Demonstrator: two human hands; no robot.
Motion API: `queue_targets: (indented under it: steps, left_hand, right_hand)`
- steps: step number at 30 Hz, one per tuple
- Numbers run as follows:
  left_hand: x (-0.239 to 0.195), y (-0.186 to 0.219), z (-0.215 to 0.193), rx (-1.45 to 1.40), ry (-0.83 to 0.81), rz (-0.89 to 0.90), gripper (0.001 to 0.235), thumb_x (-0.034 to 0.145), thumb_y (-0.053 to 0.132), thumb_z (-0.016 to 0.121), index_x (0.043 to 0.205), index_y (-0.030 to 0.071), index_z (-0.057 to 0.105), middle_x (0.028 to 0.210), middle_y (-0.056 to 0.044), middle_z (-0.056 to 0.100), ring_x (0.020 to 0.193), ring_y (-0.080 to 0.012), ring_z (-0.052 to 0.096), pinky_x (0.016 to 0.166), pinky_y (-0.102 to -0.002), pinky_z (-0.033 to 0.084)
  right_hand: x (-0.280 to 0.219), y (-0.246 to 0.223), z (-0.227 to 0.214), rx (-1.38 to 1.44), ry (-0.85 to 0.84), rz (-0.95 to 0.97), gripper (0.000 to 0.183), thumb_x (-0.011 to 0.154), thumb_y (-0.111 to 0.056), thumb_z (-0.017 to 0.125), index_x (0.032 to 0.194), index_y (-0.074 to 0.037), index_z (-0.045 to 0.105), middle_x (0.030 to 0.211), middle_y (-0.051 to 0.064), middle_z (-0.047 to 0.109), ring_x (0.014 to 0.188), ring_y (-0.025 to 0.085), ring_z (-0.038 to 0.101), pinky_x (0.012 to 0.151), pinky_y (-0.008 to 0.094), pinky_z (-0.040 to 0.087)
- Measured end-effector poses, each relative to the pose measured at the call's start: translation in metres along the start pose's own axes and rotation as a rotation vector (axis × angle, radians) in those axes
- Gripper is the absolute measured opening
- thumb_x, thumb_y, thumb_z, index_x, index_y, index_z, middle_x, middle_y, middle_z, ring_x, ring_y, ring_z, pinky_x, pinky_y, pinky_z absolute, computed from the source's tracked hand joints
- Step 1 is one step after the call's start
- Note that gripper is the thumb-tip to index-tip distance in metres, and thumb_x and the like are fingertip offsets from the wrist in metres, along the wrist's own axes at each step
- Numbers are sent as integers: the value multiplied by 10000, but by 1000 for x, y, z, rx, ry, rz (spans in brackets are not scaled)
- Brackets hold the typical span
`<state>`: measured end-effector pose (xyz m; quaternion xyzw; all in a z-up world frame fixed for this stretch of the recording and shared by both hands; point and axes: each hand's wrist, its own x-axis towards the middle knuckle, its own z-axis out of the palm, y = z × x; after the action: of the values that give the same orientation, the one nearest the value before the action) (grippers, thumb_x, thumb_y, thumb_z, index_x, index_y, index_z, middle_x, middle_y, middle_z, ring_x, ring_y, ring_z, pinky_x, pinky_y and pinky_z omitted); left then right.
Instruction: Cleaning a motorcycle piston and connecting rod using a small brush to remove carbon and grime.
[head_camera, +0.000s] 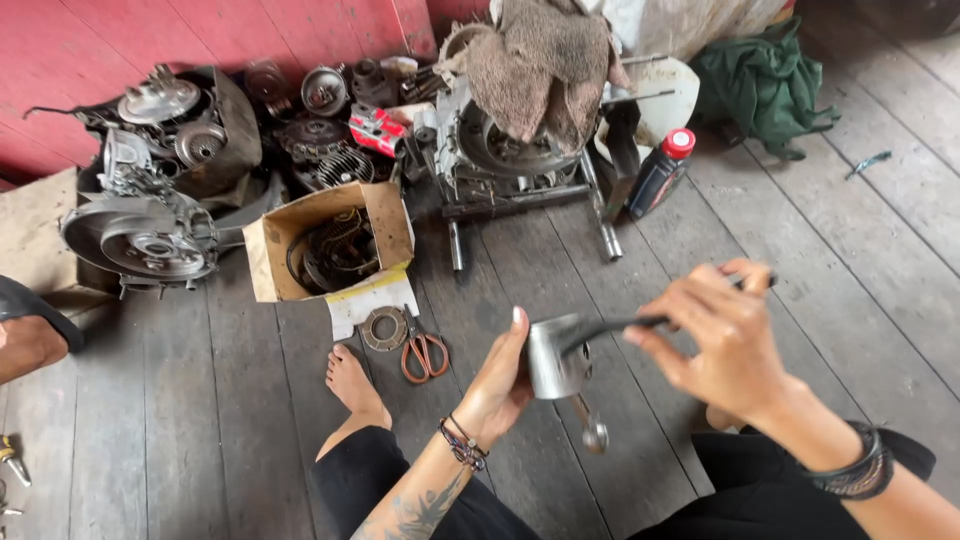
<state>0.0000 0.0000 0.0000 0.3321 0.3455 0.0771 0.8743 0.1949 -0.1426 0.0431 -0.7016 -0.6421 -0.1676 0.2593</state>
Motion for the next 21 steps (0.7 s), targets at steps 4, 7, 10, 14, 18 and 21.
queue_targets:
  steps: [4, 7, 10, 14, 18, 21]
  left_hand:
    - [11, -15, -6, 36, 15, -79, 905, 854, 676, 413, 1437, -15, 451, 1359, -274, 578, 1211, -347, 617, 1019, -430, 501]
    - [11, -21, -9, 246, -80, -22, 693, 923, 632, 423, 1213, 33, 615, 1326, -189, 599, 1250, -311, 561, 1099, -509, 378]
    - [16, -25, -9, 271, -54, 7, 706, 894, 637, 467, 1167, 6, 625, 1256, -179, 632, 1192, -282, 586, 1059, -481, 411]
    - [13, -18, -16, 123, -107, 27, 752, 930, 577, 493, 1377, -28, 469, 1082, -230, 665, 847, -251, 718, 723, -323, 599]
    - [6, -10, -12, 70, -229, 86, 775, 968, 603, 388, 1414, -29, 433, 1225, -275, 625, 846, -287, 727, 705, -354, 636]
    - [7, -5, -11, 121, -111, 9, 975, 827, 755, 327, 1487, 46, 435, 1329, -270, 584, 955, -330, 713, 816, -452, 576]
  right_hand:
    - [7, -23, -14, 323, -247, -63, 162, 763, -289, 817, 774, -204, 679, 664, -89, 612, 660, 98, 538, 1005, 405, 315]
    - [2, -7, -10, 215, -192, -13, 139, 807, -363, 785, 791, -244, 715, 709, -95, 653, 671, 91, 563, 1009, 396, 317]
    - [-4, 0, -5, 191, -164, -27, 163, 847, -383, 746, 793, -233, 713, 745, -95, 707, 689, 80, 591, 959, 352, 346]
    - [0, -14, -13, 342, -403, -27, 188, 815, -360, 773, 783, -185, 712, 702, -75, 756, 529, 79, 605, 631, 282, 442]
    - [5, -13, -20, 378, -358, 145, 127, 783, -227, 776, 726, -164, 681, 530, -65, 719, 352, 90, 556, 385, 241, 404]
    - [-9, -31, -17, 502, -530, -15, 171, 834, -241, 763, 801, -150, 623, 649, -25, 756, 340, 188, 566, 407, 331, 445]
